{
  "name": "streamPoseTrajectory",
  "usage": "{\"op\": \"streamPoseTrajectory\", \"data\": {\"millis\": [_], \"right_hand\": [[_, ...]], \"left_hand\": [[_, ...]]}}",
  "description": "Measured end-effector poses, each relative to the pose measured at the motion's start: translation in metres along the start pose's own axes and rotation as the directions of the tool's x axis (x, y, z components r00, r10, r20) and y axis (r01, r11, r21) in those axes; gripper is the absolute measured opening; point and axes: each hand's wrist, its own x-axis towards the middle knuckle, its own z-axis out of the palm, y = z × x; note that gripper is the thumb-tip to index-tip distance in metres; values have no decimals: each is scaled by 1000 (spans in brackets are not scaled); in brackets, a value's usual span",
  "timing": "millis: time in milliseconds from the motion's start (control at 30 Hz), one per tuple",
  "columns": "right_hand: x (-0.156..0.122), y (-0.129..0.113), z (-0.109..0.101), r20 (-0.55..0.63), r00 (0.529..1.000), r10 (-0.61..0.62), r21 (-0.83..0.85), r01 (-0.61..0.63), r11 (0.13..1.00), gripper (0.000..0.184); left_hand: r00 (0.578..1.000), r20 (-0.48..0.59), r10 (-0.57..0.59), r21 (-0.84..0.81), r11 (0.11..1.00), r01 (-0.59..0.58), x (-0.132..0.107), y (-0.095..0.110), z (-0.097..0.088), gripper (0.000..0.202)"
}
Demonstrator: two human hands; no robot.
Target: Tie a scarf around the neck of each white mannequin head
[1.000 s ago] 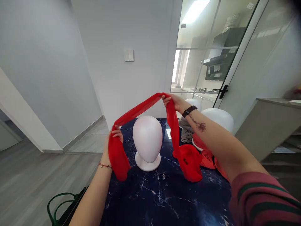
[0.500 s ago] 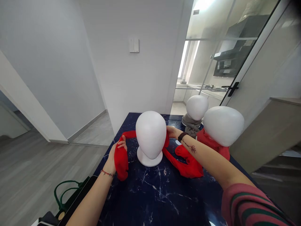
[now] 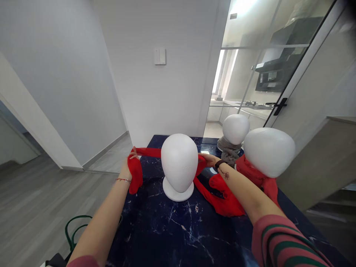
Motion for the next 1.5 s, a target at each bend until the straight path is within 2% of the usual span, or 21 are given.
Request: {"op": "streamPoseTrajectory", "data": {"millis": [100, 200, 300, 400, 500, 567, 667, 733, 800, 867, 933, 967, 1033, 1100, 1133, 1200, 1267, 1300, 1333, 1400, 1500], "right_hand": [[-11, -4, -13, -15, 999, 47, 74, -46, 996, 28], [-21, -6, -17, -18, 997, 71, 165, -67, 984, 29], [-28, -2, -12, -17, 996, 83, 261, -75, 962, 27], [-39, 14, 1, -20, 997, 79, 342, -67, 937, 30], [-59, 41, 19, -29, 996, 82, 508, -56, 859, 31], [-74, 61, 35, -21, 993, 119, 633, -79, 770, 30], [-92, 88, 61, -12, 986, 166, 719, -107, 687, 30], [-100, 103, 74, -18, 983, 181, 734, -110, 670, 29], [-102, 114, 81, -31, 982, 189, 728, -107, 677, 30], [-102, 122, 84, -50, 982, 181, 715, -91, 693, 30], [-101, 127, 84, -58, 986, 155, 711, -69, 700, 28], [-100, 129, 84, -54, 988, 146, 711, -65, 701, 27], [-100, 130, 85, -42, 989, 140, 709, -69, 702, 26], [-100, 129, 86, -35, 989, 147, 712, -78, 698, 27], [-101, 127, 87, -37, 988, 149, 718, -78, 692, 27], [-102, 125, 87, -45, 988, 149, 734, -69, 676, 29], [-104, 122, 86, -46, 989, 140, 745, -59, 665, 28], [-104, 120, 85, -43, 990, 133, 748, -56, 661, 27], [-105, 119, 84, -41, 991, 126, 750, -53, 659, 26], [-106, 116, 84, -52, 991, 122, 745, -42, 666, 25], [-106, 112, 87, -110, 988, 104, 718, 7, 696, 21]], "left_hand": [[1000, 17, 9, 1, 1000, -9, 7, 4, 9, 44], [1000, 11, 10, -3, 1000, -10, -1, 6, 13, 43], [999, -13, -32, -13, 999, 32, -31, 4, 12, 37], [990, -42, -133, 18, 991, 134, -80, -6, 6, 36], [971, -142, -195, 143, 966, 215, -130, -33, -15, 35], [914, -284, -291, 248, 898, 363, -155, -61, -38, 32], [837, -459, -299, 418, 758, 500, -181, -106, -75, 24], [846, -468, -256, 537, 678, 502, -190, -128, -94, 27], [886, -368, -282, 685, 562, 464, -191, -136, -106, 32], [930, -263, -255, 853, 389, 348, -184, -131, -111, 28], [977, -180, -112, 958, 207, 201, -170, -120, -113, 25], [990, -142, -24, 977, 159, 144, -162, -115, -113, 29], [991, -107, 81, 984, 149, 94, -148, -111, -112, 42], [989, -100, 112, 987, 133, 85, -140, -115, -110, 54], [990, -78, 113, 994, 81, 69, -138, -119, -108, 59], [994, 30, 109, 996, -91, -20, -137, -126, -105, 65], [988, 125, 91, 964, -246, -99, -137, -131, -104, 64], [987, 133, 89, 953, -285, -103, -137, -131, -104, 60], [989, 111, 100, 951, -298, -77, -135, -130, -105, 55], [990, 21, 140, 966, -256, 16, -129, -125, -109, 45], [980, -142, 141, 986, -64, 152, -119, -113, -113, 39]]}}
